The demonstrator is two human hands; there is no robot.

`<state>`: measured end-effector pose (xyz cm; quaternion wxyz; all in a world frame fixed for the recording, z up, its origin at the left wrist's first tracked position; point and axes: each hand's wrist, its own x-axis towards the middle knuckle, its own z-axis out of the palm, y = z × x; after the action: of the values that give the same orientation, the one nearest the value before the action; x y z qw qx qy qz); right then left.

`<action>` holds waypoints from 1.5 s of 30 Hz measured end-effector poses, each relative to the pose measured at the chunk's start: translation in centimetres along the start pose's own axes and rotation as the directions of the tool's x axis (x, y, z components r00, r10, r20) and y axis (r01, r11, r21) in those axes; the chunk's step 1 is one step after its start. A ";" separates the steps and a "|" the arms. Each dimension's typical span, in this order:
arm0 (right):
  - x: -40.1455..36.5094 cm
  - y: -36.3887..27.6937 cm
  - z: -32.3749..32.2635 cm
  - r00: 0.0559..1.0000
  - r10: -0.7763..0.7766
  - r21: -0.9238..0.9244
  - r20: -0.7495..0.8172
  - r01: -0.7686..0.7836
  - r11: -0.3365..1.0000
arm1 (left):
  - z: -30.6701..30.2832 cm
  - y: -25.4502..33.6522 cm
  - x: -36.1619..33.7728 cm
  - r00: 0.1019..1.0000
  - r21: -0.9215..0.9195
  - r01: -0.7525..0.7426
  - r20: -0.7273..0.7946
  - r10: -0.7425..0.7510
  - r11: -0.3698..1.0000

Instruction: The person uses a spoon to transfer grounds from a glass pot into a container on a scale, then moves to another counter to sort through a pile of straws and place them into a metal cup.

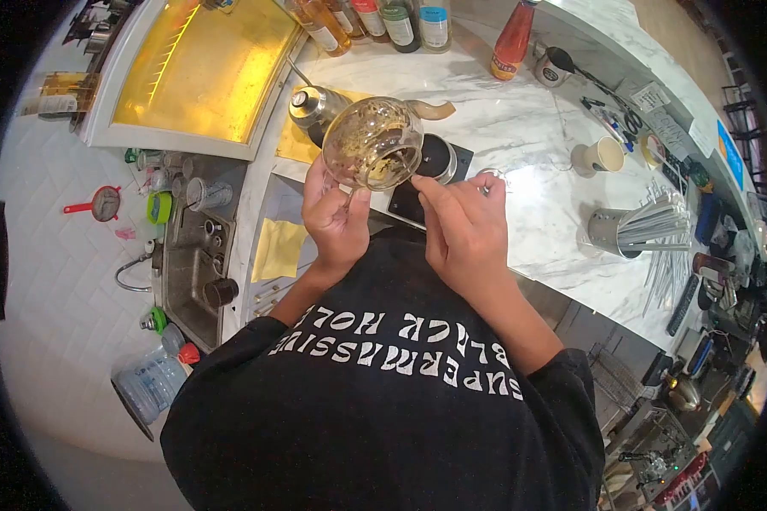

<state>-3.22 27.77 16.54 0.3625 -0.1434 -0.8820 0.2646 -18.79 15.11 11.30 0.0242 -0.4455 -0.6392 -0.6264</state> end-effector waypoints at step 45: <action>-1.5 3.6 -1.9 0.990 0.093 0.077 -0.110 -0.085 0.993 | 1.4 -3.4 -0.7 0.963 0.116 0.252 -0.131 -0.237 0.961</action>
<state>-0.58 30.68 14.74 0.4047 -0.1843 -0.8427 0.3034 -19.67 16.56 7.97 0.0130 -0.3234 -0.7267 -0.6059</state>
